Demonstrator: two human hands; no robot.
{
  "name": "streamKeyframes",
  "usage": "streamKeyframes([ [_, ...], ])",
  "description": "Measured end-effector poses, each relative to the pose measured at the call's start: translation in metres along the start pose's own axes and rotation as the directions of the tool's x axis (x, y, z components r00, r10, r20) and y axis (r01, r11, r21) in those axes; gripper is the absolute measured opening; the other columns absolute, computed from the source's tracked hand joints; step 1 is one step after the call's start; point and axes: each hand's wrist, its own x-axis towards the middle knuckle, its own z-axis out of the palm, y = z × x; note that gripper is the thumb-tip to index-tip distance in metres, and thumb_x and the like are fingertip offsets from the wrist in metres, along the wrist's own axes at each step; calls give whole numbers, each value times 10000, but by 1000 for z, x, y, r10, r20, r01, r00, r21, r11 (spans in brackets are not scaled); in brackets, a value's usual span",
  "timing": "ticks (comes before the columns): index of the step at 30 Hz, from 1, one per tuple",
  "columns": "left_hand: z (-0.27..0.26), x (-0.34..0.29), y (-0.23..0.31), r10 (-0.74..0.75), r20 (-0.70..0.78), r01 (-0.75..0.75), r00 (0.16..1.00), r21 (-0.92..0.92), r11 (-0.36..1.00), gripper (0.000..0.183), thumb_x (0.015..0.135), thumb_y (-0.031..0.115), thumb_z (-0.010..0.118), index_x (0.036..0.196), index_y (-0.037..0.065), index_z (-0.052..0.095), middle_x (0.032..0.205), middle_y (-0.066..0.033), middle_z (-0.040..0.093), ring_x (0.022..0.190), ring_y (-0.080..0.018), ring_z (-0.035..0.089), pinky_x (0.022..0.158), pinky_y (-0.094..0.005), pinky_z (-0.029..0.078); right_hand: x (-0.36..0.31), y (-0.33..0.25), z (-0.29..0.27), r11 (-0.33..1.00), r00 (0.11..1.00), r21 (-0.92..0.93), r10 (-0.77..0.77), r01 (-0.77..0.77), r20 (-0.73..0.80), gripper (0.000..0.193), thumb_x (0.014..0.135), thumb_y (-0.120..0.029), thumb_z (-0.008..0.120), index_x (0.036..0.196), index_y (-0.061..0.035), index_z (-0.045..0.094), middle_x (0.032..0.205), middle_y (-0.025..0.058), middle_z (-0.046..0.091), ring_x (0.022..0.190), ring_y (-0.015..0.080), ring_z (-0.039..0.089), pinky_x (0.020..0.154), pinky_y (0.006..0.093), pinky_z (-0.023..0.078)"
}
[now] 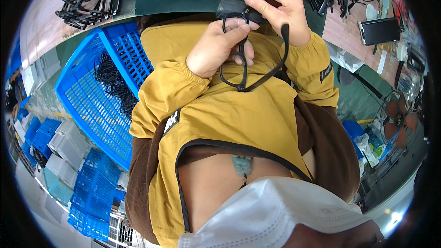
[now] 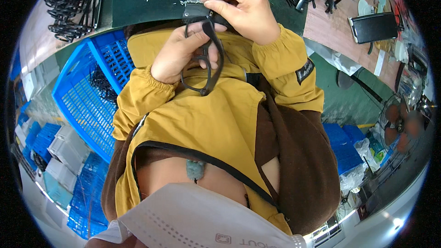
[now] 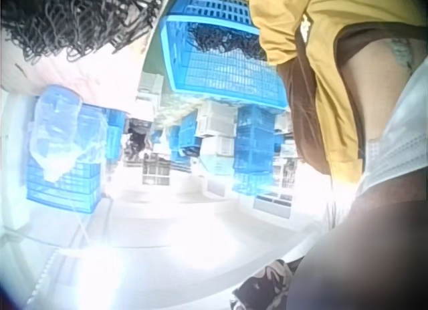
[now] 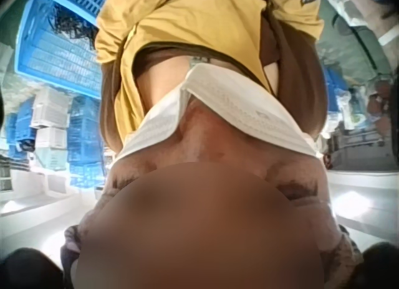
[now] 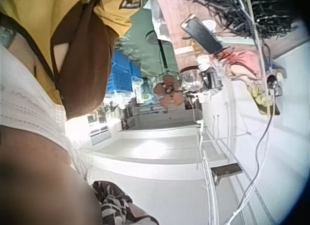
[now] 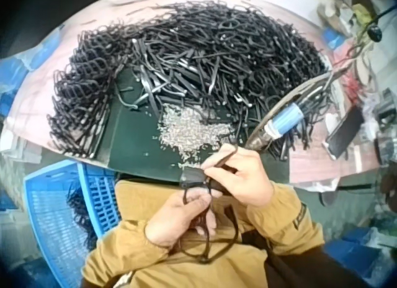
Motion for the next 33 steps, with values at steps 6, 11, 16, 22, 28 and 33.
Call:
streamKeyframes([
  [6, 4, -1, -4, 4, -9, -3, 1000, 73, 997, 310, 1086, 218, 530, 1289, -14, 562, 815, -85, 694, 701, -166, 700, 604, -244, 521, -17, -1, 3, 994, 993, 17, 107, -106, -55, 101, 880, -31, 751, 974, 5, 764, 917, 92, 727, 803, 199, 696, 709, 301, 547],
  [11, 17, -10, -4, 145, -85, -138, 986, 83, 987, 358, 1096, 172, 504, 1408, 7, 444, 945, -132, 706, 751, -195, 709, 697, -290, 591, -20, -1, 0, 998, 991, 43, 57, -52, -121, 92, 872, -14, 752, 960, 11, 762, 911, 92, 740, 788, 202, 690, 705, 304, 545],
  [16, 18, -7, 0, 206, -70, -203, 976, 50, 978, 349, 1118, 182, 436, 1452, 84, 405, 932, -153, 684, 654, -200, 684, 610, -312, 588, -21, -9, 8, 999, 978, -4, 35, -37, -207, 116, 864, -13, 761, 980, 0, 758, 879, 76, 703, 778, 198, 685, 694, 298, 544],
  [22, 2, -6, 7, 126, -146, -128, 981, -5, 992, 382, 1138, 270, 368, 1444, 47, 414, 845, -147, 686, 582, -199, 659, 544, -318, 567, -22, -30, -24, 983, 590, -159, -75, -92, -804, 149, 987, -65, 652, 1115, 9, 674, 910, 88, 701, 799, 158, 654, 700, 288, 525],
  [28, 12, 2, 3, 1, 3, 0, 1000, -379, 926, 408, 1136, 303, 403, 1517, 159, 399, 885, -64, 640, 573, -88, 515, 479, -232, 436, 23, 35, -49, 906, 431, 331, 195, 265, -881, 230, 1022, -188, 589, 1175, -26, 648, 965, 82, 669, 854, 189, 634, 722, 319, 518],
  [33, 12, 4, 1, 32, 66, 4, 997, -489, 872, 439, 1133, 294, 413, 1551, 164, 368, 950, -41, 609, 600, -57, 455, 489, -205, 417, 34, 44, -45, 364, 930, 890, 134, 276, -343, 425, 1040, -465, 551, 1238, -89, 566, 775, -8, 459, 613, 101, 452, 513, 241, 372],
])
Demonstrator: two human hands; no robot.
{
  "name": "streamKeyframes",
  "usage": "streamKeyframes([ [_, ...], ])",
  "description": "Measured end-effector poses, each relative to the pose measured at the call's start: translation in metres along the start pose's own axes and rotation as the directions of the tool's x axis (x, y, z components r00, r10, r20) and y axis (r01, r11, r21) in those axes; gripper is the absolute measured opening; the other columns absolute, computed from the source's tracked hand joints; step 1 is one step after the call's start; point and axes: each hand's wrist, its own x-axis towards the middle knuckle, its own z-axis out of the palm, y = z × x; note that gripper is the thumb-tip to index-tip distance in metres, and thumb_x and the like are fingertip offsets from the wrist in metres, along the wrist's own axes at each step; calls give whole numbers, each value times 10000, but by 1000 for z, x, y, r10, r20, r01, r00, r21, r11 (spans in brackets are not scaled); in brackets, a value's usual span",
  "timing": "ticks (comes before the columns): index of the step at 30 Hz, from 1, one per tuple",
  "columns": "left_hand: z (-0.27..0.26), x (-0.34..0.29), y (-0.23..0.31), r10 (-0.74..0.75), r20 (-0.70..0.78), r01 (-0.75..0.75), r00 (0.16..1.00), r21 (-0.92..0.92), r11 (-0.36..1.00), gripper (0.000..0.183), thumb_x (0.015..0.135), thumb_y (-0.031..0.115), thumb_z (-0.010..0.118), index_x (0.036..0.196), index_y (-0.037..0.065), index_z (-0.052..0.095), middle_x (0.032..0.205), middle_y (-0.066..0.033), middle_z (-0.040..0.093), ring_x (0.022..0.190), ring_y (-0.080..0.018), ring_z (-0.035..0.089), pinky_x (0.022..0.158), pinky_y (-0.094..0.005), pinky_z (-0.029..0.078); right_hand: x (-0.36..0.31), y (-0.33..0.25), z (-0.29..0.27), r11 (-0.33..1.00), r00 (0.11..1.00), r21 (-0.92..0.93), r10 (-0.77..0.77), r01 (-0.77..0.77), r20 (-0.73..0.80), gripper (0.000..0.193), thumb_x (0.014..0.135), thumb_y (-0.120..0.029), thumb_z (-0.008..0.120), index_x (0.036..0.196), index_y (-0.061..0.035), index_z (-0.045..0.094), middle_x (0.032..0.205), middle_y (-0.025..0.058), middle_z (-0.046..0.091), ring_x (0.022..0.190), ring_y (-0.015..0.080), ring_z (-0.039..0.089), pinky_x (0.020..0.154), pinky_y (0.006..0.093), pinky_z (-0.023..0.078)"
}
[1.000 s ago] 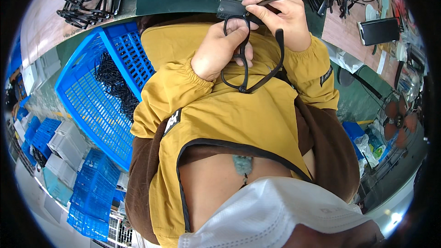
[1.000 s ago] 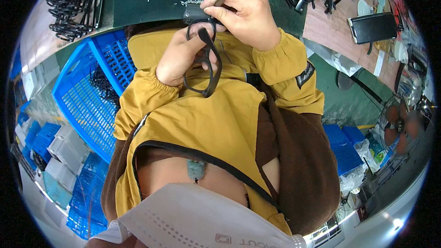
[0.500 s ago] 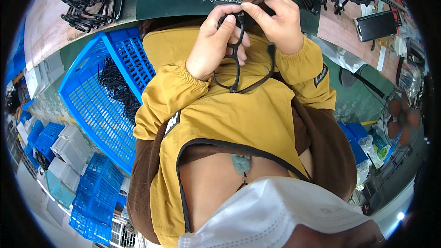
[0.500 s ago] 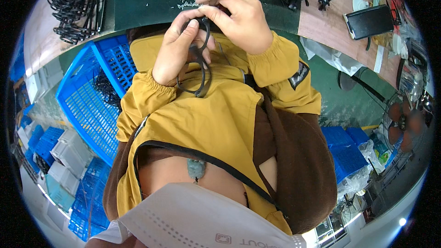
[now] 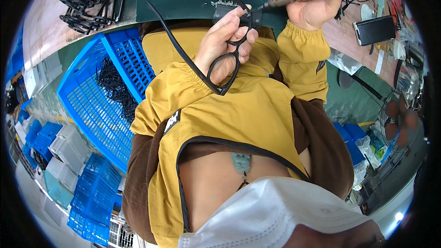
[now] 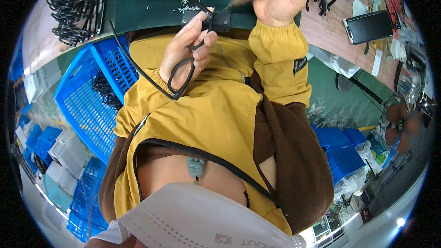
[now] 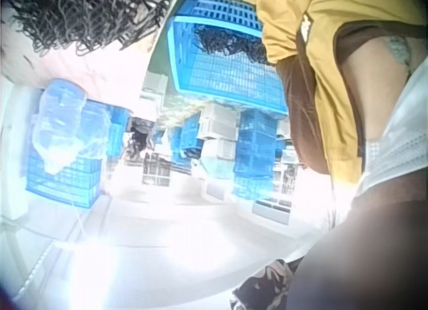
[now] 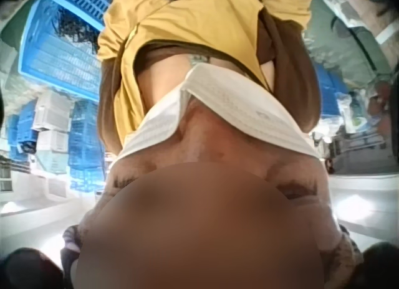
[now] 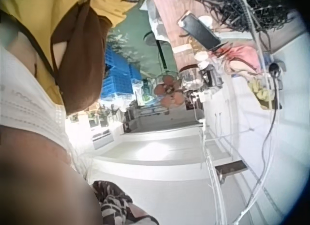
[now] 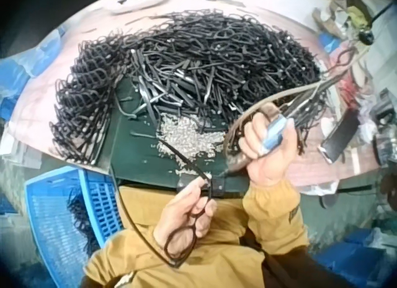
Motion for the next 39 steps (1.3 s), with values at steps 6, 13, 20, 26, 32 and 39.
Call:
streamKeyframes([
  [6, 0, 1, 2, 6, 27, -4, 1000, -55, 999, 422, 1134, 271, 415, 1537, 154, 368, 954, -41, 589, 611, -53, 445, 489, -190, 404, -11, 9, 37, 980, 980, -3, -201, 201, 9, 533, 974, -641, 588, 1204, -161, 608, 742, -8, 514, 519, 115, 466, 431, 256, 343],
  [13, -4, 3, 7, -17, 94, 30, 995, -137, 990, 377, 1124, 239, 421, 1485, 131, 433, 911, -74, 618, 605, -108, 497, 512, -247, 433, -17, 18, 46, 976, 986, -143, -167, 163, -16, 540, 949, -679, 595, 1098, -161, 568, 729, -3, 505, 512, 130, 477, 456, 284, 385],
  [20, -11, 4, 12, -61, 116, 86, 991, -226, 970, 318, 1125, 255, 450, 1430, 165, 451, 832, -2, 504, 507, -31, 422, 398, -172, 354, -11, 21, 44, 993, 993, -114, -11, 24, 116, 502, 921, -581, 711, 999, -140, 484, 752, 24, 509, 544, 147, 511, 497, 308, 440],
  [26, -5, -20, 49, 557, -87, -431, 826, 540, 723, 426, 1044, 190, 537, 1434, 47, 440, 794, -156, 666, 548, -186, 623, 471, -298, 502, -7, 4, 26, 972, 995, 216, 96, -97, 17, 342, 1022, -434, 569, 1060, -102, 645, 817, 34, 573, 624, 127, 499, 522, 274, 397],
  [32, -37, -16, 130, 934, -214, -601, 286, 719, 349, 620, 994, 226, 663, 1466, 26, 313, 1105, -133, 521, 817, -140, 564, 632, -256, 521, -8, -4, 1, 984, 925, -176, -91, 26, -370, 344, 997, -434, 609, 1056, -95, 625, 799, 41, 552, 679, 167, 516, 580, 296, 407],
  [39, -73, -34, 149, 882, 415, 147, -225, 909, -390, 313, 1036, 195, 512, 1267, 55, 671, 1295, -161, 541, 1222, -353, 475, 1076, -461, 353, -52, -6, 49, 246, 644, -953, -762, 179, -76, 310, 936, 23, 610, 1235, 28, 528, 1075, 133, 590, 957, 172, 574, 848, 280, 503],
])
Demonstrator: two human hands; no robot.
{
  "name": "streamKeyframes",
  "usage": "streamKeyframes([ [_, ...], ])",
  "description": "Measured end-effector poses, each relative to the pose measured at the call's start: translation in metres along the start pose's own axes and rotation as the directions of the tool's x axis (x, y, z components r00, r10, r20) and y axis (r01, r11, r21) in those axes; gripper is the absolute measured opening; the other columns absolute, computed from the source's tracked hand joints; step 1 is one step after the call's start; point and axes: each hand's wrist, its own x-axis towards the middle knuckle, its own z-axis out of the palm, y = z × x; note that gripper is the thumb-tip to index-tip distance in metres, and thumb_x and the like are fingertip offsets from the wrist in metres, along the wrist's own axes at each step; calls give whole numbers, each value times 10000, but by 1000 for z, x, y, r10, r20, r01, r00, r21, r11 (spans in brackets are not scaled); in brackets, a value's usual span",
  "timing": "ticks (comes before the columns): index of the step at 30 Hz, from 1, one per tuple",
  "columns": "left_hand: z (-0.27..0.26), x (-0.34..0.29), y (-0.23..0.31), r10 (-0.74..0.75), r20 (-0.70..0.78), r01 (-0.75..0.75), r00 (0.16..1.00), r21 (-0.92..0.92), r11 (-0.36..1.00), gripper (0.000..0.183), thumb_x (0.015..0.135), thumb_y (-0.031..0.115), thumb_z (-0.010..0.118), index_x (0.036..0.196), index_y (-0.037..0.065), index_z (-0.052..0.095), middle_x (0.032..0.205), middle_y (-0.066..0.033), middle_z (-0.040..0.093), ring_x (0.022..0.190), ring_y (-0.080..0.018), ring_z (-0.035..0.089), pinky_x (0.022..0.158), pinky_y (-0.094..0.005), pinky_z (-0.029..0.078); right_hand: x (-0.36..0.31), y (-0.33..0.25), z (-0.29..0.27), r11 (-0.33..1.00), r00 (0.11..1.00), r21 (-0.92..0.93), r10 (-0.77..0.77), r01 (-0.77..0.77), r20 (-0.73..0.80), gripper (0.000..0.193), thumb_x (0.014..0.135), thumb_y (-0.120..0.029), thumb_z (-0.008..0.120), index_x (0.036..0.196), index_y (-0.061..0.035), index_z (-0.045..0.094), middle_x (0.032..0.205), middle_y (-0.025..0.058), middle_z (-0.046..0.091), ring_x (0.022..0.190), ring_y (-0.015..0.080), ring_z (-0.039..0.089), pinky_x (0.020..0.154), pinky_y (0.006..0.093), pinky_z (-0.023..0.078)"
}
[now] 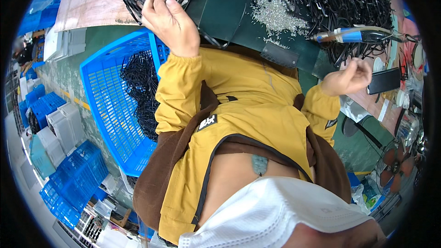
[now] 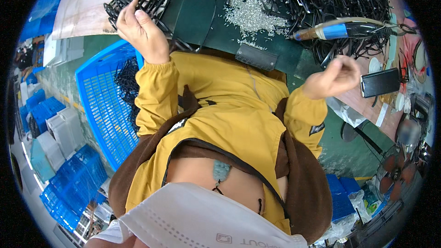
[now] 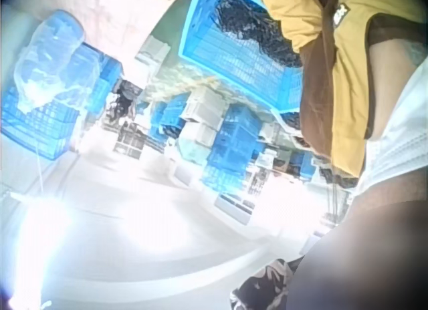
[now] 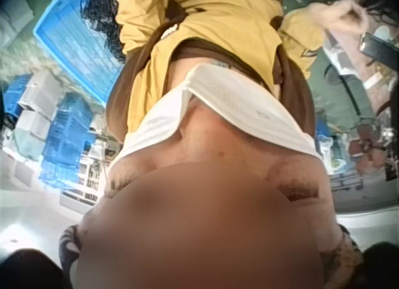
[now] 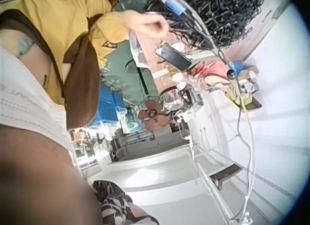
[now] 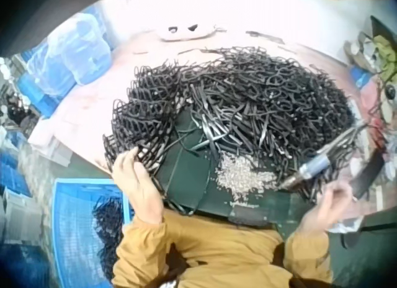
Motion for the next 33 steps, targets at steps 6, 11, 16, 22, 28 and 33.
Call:
streamKeyframes([
  [6, 22, 20, -48, 85, 88, -100, 992, 173, 980, 349, 1040, 316, 488, 1185, 122, 739, 1339, -99, 619, 1291, -335, 469, 1131, -517, 289, -87, -67, 102, 968, 351, 71, -155, 241, 924, 529, 831, -263, 793, 1277, -40, 615, 1245, 142, 595, 1226, 322, 544, 1032, 434, 431],
  [11, 28, 56, -71, 27, 50, -43, 998, 367, 929, 376, 1038, 349, 469, 1118, 128, 762, 1282, -80, 661, 1223, -325, 533, 1115, -510, 319, -118, -62, 154, 894, 155, 94, -178, 438, 972, 175, 884, -202, 712, 959, -62, 639, 972, 72, 594, 961, 277, 574, 816, 392, 469],
  [16, 5, 73, -67, 84, 34, -86, 996, 57, 995, 358, 1031, 292, 495, 1239, 89, 705, 1391, -135, 613, 1332, -365, 467, 1146, -524, 297, -95, -45, 162, 924, 20, 280, -295, 262, 955, 172, 932, -201, 661, 899, -34, 636, 917, 98, 624, 953, 308, 600, 824, 428, 482],
  [22, 17, 1, -34, 267, 366, -224, 892, -156, 962, 291, 1041, 267, 521, 1039, 58, 722, 1121, -140, 665, 1088, -336, 592, 996, -472, 412, -62, -35, 193, 953, -114, 195, -172, 233, 978, 185, 951, -212, 611, 984, -32, 635, 1005, 111, 638, 1039, 320, 589, 895, 459, 465],
  [28, 24, 35, 0, 178, 508, -333, 843, 233, 914, 209, 971, 231, 607, 1082, 100, 727, 1142, -141, 662, 1129, -351, 602, 993, -483, 444, -42, -46, 111, 938, 508, 319, -341, 132, 791, 332, 851, 3, 675, 1182, -18, 656, 1145, 137, 643, 1062, 321, 632, 905, 385, 518],
  [33, 91, 72, 104, 564, 312, -373, 764, -499, 782, 155, 979, 70, 644, 1092, -2, 722, 1046, -139, 726, 977, -273, 703, 882, -323, 528, -11, -14, -29, 975, 744, 218, -184, 52, 642, 323, 820, 158, 562, 1079, -5, 666, 1045, 129, 643, 722, 157, 656, 685, 286, 554],
])
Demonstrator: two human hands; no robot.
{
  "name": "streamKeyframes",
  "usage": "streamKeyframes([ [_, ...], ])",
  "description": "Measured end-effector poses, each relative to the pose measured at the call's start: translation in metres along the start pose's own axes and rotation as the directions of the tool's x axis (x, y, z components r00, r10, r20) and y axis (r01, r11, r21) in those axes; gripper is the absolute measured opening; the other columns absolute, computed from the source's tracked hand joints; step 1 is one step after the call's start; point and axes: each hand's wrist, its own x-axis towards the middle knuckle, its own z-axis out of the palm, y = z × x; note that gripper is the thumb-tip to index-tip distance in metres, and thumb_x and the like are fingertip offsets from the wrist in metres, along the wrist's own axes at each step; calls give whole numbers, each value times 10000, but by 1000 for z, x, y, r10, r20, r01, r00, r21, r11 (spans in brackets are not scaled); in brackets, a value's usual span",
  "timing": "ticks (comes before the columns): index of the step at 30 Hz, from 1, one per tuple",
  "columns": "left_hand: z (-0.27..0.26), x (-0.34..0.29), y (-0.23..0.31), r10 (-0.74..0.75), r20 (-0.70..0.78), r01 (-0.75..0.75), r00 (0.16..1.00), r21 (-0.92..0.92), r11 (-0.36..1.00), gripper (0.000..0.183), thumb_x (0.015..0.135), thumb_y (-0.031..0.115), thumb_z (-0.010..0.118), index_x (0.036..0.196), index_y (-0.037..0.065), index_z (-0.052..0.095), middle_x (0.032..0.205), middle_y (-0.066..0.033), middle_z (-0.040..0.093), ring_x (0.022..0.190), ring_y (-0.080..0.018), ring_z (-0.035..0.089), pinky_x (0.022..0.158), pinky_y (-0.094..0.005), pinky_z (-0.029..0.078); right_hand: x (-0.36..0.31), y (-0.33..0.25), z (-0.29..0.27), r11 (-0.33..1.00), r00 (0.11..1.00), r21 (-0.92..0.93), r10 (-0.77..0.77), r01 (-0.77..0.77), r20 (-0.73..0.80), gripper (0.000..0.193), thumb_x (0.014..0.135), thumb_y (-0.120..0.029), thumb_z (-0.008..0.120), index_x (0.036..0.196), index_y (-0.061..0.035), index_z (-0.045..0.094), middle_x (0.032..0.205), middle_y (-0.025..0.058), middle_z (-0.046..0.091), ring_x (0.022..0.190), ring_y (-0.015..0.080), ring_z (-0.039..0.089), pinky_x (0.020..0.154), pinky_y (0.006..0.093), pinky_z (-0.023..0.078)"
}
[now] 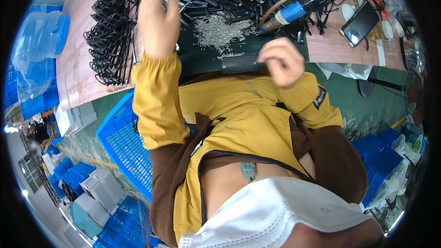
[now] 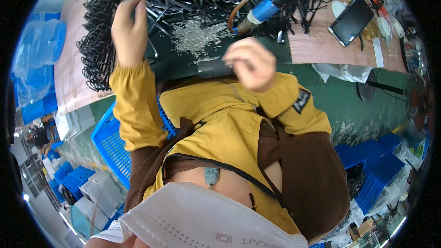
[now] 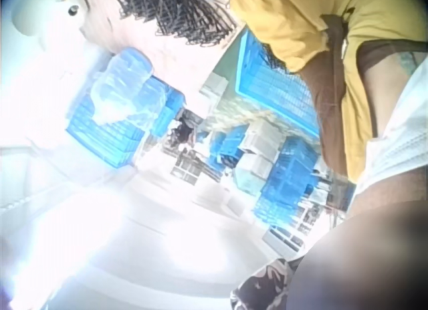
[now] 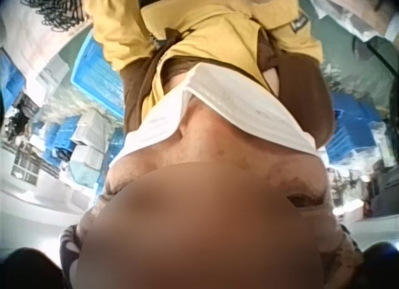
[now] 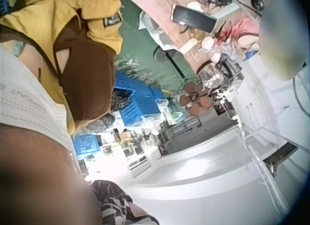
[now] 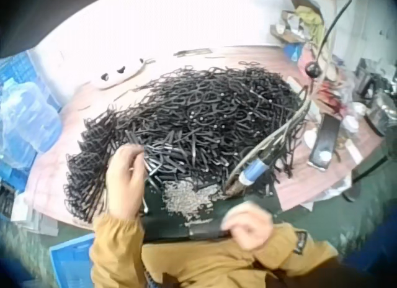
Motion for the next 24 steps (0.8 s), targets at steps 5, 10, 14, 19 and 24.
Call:
streamKeyframes([
  [5, 139, 115, 20, -67, 80, 80, 995, -169, 982, 407, 989, 365, 618, 979, -24, 736, 985, -245, 716, 976, -397, 701, 853, -462, 540, -23, 36, -100, 845, 749, -11, 468, -535, -469, 198, 955, 47, 564, 1128, 38, 660, 1047, 102, 644, 832, 163, 671, 727, 269, 536],
  [10, 204, 162, 34, -476, 176, 378, 862, 402, 834, 455, 899, 389, 686, 1043, -42, 723, 1076, -294, 716, 1040, -437, 695, 905, -488, 551, 0, 71, -132, 383, 820, -770, 484, -511, -304, 424, 904, -408, 724, 1066, -16, 726, 1016, 186, 703, 883, 354, 712, 796, 420, 566],
  [14, 189, 178, 31, -544, 437, 373, 716, 420, 827, 401, 847, 281, 681, 1076, -47, 706, 1125, -311, 704, 1085, -446, 688, 945, -479, 548, 21, 88, -128, 333, 826, -842, 524, -424, -209, 377, 878, -396, 704, 968, -30, 714, 971, 177, 720, 906, 404, 690, 783, 486, 538],
  [19, 164, 166, 8, -536, 260, 295, 803, 609, 737, 449, 841, 262, 724, 1178, -17, 624, 1157, -263, 714, 1099, -405, 699, 962, -484, 556, 15, 91, -145, 404, 821, -761, 493, -508, -287, 331, 838, -314, 713, 1002, -28, 738, 866, 170, 722, 840, 375, 699, 759, 449, 543],
  [24, 117, 177, -6, -332, 223, 104, 916, 669, 736, 232, 885, 197, 655, 955, -12, 728, 1001, -260, 726, 995, -391, 722, 866, -466, 585, -13, 92, -167, 613, 799, -525, 534, -591, -276, 489, 856, -237, 722, 1280, -5, 641, 842, 144, 727, 782, 288, 713, 744, 392, 549],
])
